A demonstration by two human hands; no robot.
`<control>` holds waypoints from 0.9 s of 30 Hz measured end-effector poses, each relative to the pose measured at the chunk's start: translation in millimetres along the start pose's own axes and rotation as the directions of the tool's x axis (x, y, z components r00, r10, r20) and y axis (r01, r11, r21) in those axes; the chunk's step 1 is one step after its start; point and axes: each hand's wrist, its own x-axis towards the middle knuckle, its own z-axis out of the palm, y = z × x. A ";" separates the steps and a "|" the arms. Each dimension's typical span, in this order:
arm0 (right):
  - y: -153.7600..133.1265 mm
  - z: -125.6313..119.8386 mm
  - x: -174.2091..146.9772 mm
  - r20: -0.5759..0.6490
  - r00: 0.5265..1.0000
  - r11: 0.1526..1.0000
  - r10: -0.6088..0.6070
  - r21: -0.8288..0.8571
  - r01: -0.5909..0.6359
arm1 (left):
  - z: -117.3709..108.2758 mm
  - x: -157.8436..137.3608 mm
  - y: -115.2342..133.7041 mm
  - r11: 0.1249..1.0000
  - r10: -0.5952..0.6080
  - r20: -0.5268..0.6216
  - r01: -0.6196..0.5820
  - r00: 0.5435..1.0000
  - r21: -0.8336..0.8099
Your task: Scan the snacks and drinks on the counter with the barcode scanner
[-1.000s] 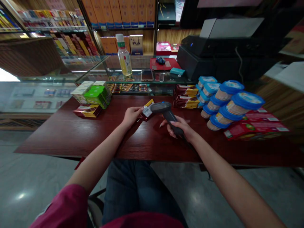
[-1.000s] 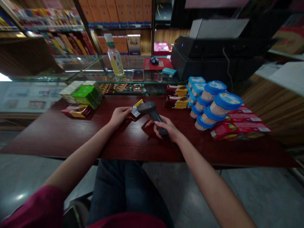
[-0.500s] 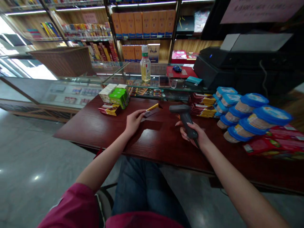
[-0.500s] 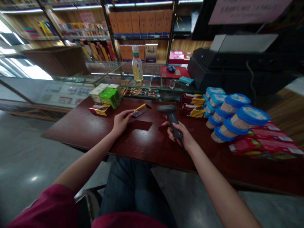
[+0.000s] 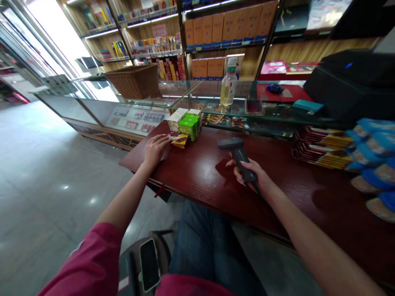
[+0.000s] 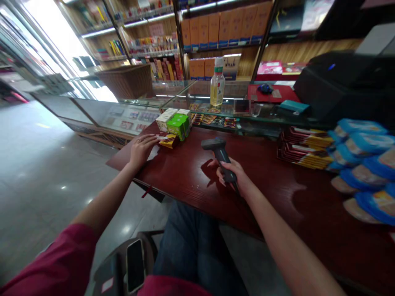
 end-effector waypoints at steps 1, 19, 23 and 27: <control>0.4 -0.8 -0.1 -0.010 1.000 1.000 0.002 0.004 -0.002 | 3.5 1.0 -1.9 1.000 -0.009 -0.003 0.009 1.000 0.010; -19.2 -43.7 -20.8 -0.378 0.894 0.970 -0.241 -0.058 0.237 | 23.7 7.6 79.8 0.973 0.212 0.062 -0.205 0.975 -0.105; -33.9 -79.4 -47.1 -0.466 0.813 0.937 -0.349 -0.198 0.289 | 60.3 23.0 175.6 0.882 0.425 0.080 -0.392 0.902 -0.261; -45.5 -106.7 -82.2 -0.521 0.740 0.901 -0.427 -0.311 0.301 | 109.9 49.5 286.0 0.768 0.566 0.043 -0.508 0.823 -0.389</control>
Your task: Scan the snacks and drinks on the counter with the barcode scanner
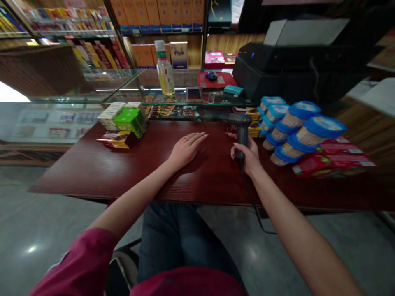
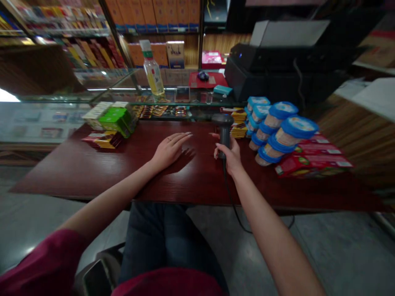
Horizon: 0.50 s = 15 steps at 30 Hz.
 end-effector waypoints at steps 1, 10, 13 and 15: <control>-2.2 -8.8 -2.4 -0.024 1.000 1.000 -0.014 -0.008 0.013 | 18.3 22.7 11.0 0.999 0.025 -0.007 -0.026 1.000 -0.023; 1.0 -35.4 -0.9 -0.086 0.996 0.999 0.009 0.054 -0.004 | 116.5 149.6 47.9 0.995 0.066 0.016 -0.065 0.998 -0.073; -3.4 -31.8 0.1 -0.119 0.993 0.998 -0.023 0.054 0.029 | 109.1 143.4 46.4 0.996 0.029 -0.026 -0.031 0.999 -0.084; -9.1 -28.7 -2.6 -0.146 0.988 0.999 -0.039 0.027 0.044 | 98.7 133.9 43.9 0.992 -0.039 -0.087 0.029 0.995 -0.124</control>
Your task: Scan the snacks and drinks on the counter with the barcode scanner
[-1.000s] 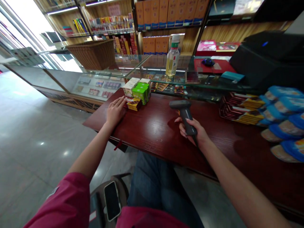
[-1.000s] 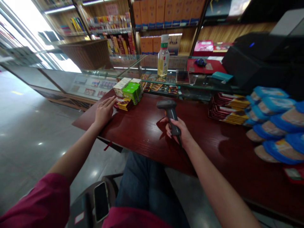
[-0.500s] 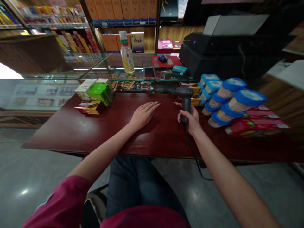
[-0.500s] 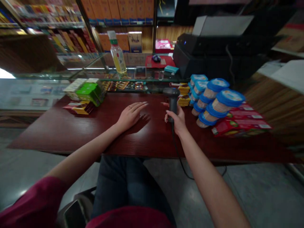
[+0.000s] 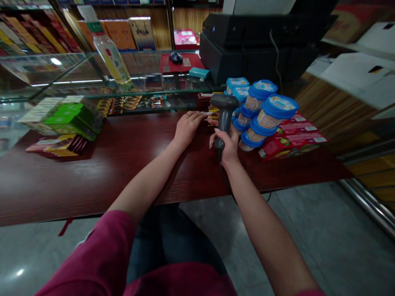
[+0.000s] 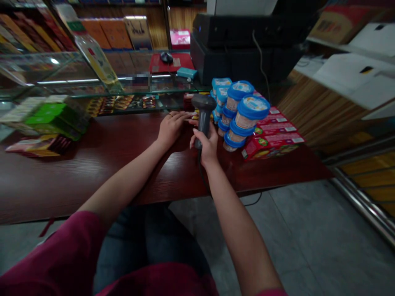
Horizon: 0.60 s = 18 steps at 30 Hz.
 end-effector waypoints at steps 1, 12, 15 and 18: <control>-3.0 1.2 -2.1 -0.001 1.000 1.000 0.000 -0.013 0.000 | -6.2 -4.5 -1.7 0.998 -0.051 -0.043 0.050 0.998 -0.029; -5.8 10.6 -16.2 0.417 0.899 0.986 0.133 0.035 -0.163 | -57.0 -61.6 -58.3 0.563 -0.664 0.016 0.515 0.747 -0.646; 0.5 11.9 -16.3 0.459 0.874 0.982 0.162 0.010 -0.187 | -54.1 -64.9 -62.5 0.410 -0.710 0.088 0.511 0.698 -0.755; 4.7 13.2 -15.5 0.476 0.862 0.981 0.176 -0.016 -0.192 | -50.4 -64.0 -61.9 0.376 -0.709 0.099 0.492 0.699 -0.785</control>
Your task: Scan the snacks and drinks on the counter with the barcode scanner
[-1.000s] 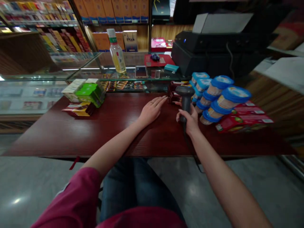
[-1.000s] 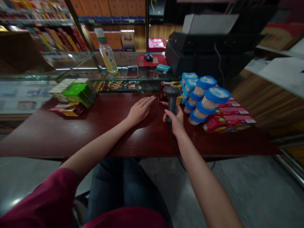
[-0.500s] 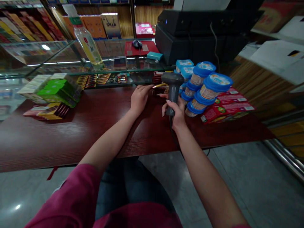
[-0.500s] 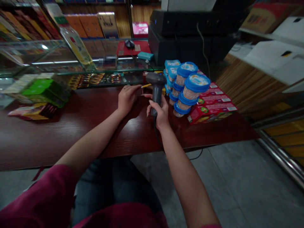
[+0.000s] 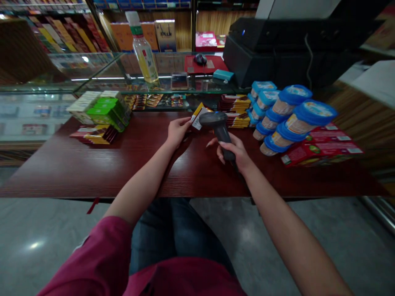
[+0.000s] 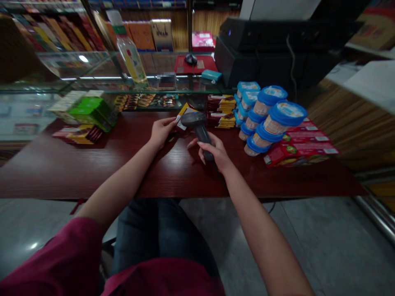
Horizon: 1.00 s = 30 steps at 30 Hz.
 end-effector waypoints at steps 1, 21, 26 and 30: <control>0.7 0.3 0.8 0.009 1.000 1.000 0.007 -0.007 -0.007 | 0.6 -0.1 -0.4 1.000 -0.001 0.013 0.001 1.000 -0.013; 28.6 88.8 29.4 0.019 0.998 0.986 0.059 0.154 -0.061 | -167.4 -61.3 40.1 0.569 0.655 0.016 -0.506 0.756 0.648; 55.3 164.8 69.3 0.070 0.996 0.978 0.049 0.201 -0.062 | -271.6 -93.5 53.0 0.437 0.701 -0.004 -0.425 0.713 0.793; 73.6 212.7 89.0 0.063 0.996 0.959 0.058 0.273 -0.073 | -329.2 -111.9 51.8 0.460 0.658 -0.060 -0.337 0.751 0.822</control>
